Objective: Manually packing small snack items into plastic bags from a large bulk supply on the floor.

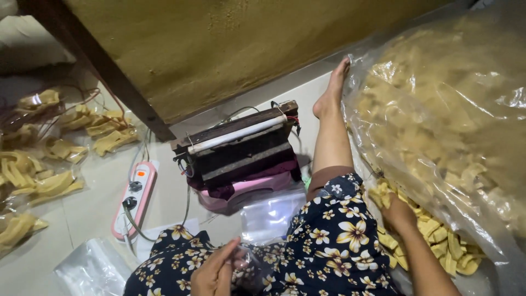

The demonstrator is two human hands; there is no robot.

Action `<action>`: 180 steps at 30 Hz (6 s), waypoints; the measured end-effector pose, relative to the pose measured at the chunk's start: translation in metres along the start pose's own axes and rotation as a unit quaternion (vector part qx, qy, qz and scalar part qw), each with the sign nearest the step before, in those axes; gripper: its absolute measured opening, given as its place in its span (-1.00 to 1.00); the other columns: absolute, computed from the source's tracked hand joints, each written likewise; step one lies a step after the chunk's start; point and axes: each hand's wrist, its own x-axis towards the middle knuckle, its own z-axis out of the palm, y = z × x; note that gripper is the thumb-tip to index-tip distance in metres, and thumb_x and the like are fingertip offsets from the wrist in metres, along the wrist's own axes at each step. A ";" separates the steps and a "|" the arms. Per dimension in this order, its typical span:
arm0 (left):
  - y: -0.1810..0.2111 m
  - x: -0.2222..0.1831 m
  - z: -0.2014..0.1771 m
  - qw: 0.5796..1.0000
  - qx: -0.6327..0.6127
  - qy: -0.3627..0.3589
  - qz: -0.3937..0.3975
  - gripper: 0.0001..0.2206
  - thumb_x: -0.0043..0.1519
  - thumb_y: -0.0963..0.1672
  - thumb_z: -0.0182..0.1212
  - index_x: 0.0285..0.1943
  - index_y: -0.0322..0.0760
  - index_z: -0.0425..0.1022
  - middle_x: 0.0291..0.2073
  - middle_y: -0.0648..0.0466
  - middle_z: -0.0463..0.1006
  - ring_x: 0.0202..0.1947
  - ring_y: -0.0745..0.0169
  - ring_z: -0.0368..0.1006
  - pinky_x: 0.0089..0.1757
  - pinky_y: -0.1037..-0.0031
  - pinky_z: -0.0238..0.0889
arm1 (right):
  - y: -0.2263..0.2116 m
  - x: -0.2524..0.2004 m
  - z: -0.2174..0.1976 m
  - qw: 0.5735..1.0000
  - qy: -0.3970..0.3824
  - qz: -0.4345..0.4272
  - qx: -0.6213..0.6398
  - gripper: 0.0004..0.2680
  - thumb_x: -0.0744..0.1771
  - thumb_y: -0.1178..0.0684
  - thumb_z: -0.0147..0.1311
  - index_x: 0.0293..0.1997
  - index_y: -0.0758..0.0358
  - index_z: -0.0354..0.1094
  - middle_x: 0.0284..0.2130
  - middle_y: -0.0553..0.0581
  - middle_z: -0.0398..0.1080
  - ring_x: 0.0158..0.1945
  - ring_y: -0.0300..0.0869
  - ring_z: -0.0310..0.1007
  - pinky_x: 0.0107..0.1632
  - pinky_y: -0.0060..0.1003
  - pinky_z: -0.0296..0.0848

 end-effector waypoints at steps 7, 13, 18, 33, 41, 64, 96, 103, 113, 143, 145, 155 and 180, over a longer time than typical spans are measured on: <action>0.022 0.001 0.016 0.990 0.096 0.073 0.072 -0.68 -0.06 -0.36 0.10 -0.28 -0.32 0.73 0.21 -0.08 0.46 -0.49 0.38 0.56 -0.43 0.62 0.53 | -0.016 -0.074 -0.055 0.877 0.032 -0.125 0.462 -0.53 0.27 0.25 0.15 0.38 0.41 0.25 -0.20 0.48 0.52 -0.35 0.08 0.51 -0.36 -0.24 0.36; 0.054 0.014 0.061 0.989 0.049 -0.054 0.130 -0.85 0.02 -0.29 0.13 -0.32 -0.30 0.55 -0.43 0.08 0.65 -0.51 0.30 0.48 -0.39 0.57 0.38 | -0.094 -0.197 -0.068 0.509 -0.229 -0.405 0.725 -0.54 0.26 0.34 0.08 0.33 0.59 0.08 0.02 0.59 0.41 -0.05 0.21 0.55 0.00 -0.07 0.64; 0.074 0.021 0.070 0.969 0.156 -0.127 0.144 -0.66 0.03 -0.29 0.12 0.01 -0.35 0.52 -0.02 0.04 0.59 -0.27 0.22 0.57 -0.20 0.52 0.48 | -0.138 -0.256 -0.067 0.603 -0.084 -0.509 0.609 -0.52 0.13 0.46 0.09 0.15 0.31 0.16 0.09 0.28 0.35 0.13 0.02 0.46 0.19 -0.10 0.55; 0.077 0.029 0.054 0.981 0.121 -0.016 0.153 -0.62 -0.09 -0.28 0.20 -0.04 -0.34 0.57 -0.07 0.02 0.66 -0.18 0.22 0.61 -0.17 0.55 0.50 | -0.141 -0.269 -0.097 0.774 -0.093 -0.536 0.323 -0.68 0.29 0.08 0.13 0.18 0.23 0.37 0.24 0.06 0.36 0.15 -0.11 0.54 0.22 -0.13 0.54; 0.085 0.021 0.060 0.935 0.280 -0.044 0.212 -0.66 0.02 -0.24 0.23 0.01 -0.29 0.51 0.03 0.10 0.59 -0.51 0.22 0.58 -0.43 0.48 0.48 | -0.148 -0.274 -0.095 0.690 0.068 -0.639 0.333 -0.79 0.22 0.25 0.12 -0.08 0.27 0.45 -0.08 0.17 0.49 -0.11 -0.10 0.55 -0.04 -0.29 0.52; 0.093 0.011 0.063 0.922 0.203 -0.068 0.324 -0.51 -0.06 -0.28 0.31 0.14 -0.32 0.47 0.11 -0.04 0.60 -0.05 0.12 0.62 -0.07 0.43 0.48 | -0.147 -0.217 -0.086 0.819 -0.196 -0.539 -0.009 -0.68 0.23 -0.19 0.40 -0.56 0.24 0.44 -0.70 0.02 0.42 -0.67 -0.23 0.27 -0.49 -0.32 0.41; 0.034 0.021 0.041 0.933 0.001 -0.343 -0.104 -0.43 0.17 -0.17 0.26 0.45 -0.20 0.33 -0.20 0.07 0.70 -0.52 0.51 0.41 -0.47 0.71 0.26 | -0.136 -0.187 -0.049 0.694 -0.215 -0.353 0.589 -0.84 0.34 0.21 -0.01 -0.05 0.46 0.42 -0.16 0.26 0.49 -0.15 -0.11 0.46 -0.01 -0.26 0.44; 0.027 0.009 0.043 0.908 -0.071 -0.389 -0.136 -0.25 0.03 -0.08 0.39 0.46 -0.30 0.21 0.07 -0.07 0.59 -0.01 0.23 0.57 0.04 0.46 0.46 | -0.151 -0.228 -0.067 0.760 -0.051 -0.551 0.342 -0.93 0.23 0.16 0.21 -0.36 0.26 0.62 -0.21 0.06 0.60 -0.11 -0.19 0.59 0.00 -0.31 0.56; -0.063 -0.032 0.090 0.940 -0.129 -0.308 -0.072 -0.44 0.04 -0.16 0.29 0.29 -0.33 0.33 -0.03 -0.01 0.58 -0.09 0.25 0.50 -0.01 0.47 0.37 | -0.126 -0.246 -0.039 0.737 -0.106 -0.537 0.395 -0.77 0.24 0.16 0.19 -0.53 0.06 0.09 -0.17 0.09 0.63 -0.04 -0.13 0.59 0.40 0.07 -0.01; 0.040 0.010 0.092 0.946 -0.025 -0.325 0.000 -0.19 0.06 -0.16 0.28 0.54 -0.29 -0.03 0.30 -0.25 0.42 0.20 -0.10 0.49 0.13 0.21 0.30 | -0.086 -0.180 -0.104 0.693 -0.051 -0.432 0.574 -0.74 0.17 0.30 0.23 -0.11 0.25 0.41 -0.04 0.13 0.43 -0.02 -0.10 0.47 0.10 -0.19 0.54; 0.039 0.009 0.089 0.953 0.016 -0.303 0.015 -0.21 0.06 -0.15 0.27 0.52 -0.32 0.01 0.24 -0.22 0.49 0.13 -0.05 0.56 0.06 0.28 0.38 | -0.100 -0.205 -0.129 0.716 -0.026 -0.556 0.422 -0.82 0.19 0.16 0.30 -0.19 0.14 0.50 -0.16 0.03 0.51 -0.05 -0.18 0.48 0.14 -0.20 0.50; 0.040 0.002 0.071 0.961 0.031 -0.271 0.035 -0.30 0.08 -0.14 0.27 0.47 -0.25 0.14 0.24 -0.17 0.48 0.08 -0.01 0.56 0.02 0.30 0.44 | -0.101 -0.229 -0.153 0.714 -0.092 -0.581 0.381 -0.82 0.27 0.14 0.13 -0.13 0.40 0.57 -0.11 0.17 0.50 -0.07 -0.10 0.50 0.03 -0.28 0.44; -0.030 -0.044 0.085 0.942 -0.213 -0.245 -0.082 -0.30 0.03 -0.14 0.33 0.39 -0.50 0.21 0.17 -0.23 0.52 0.13 0.04 0.51 0.13 0.36 0.35 | -0.115 -0.241 -0.094 0.797 -0.014 -0.584 0.153 -0.92 0.23 0.06 0.22 -0.35 0.10 0.63 -0.38 -0.10 0.61 -0.25 -0.25 0.59 0.35 -0.03 0.12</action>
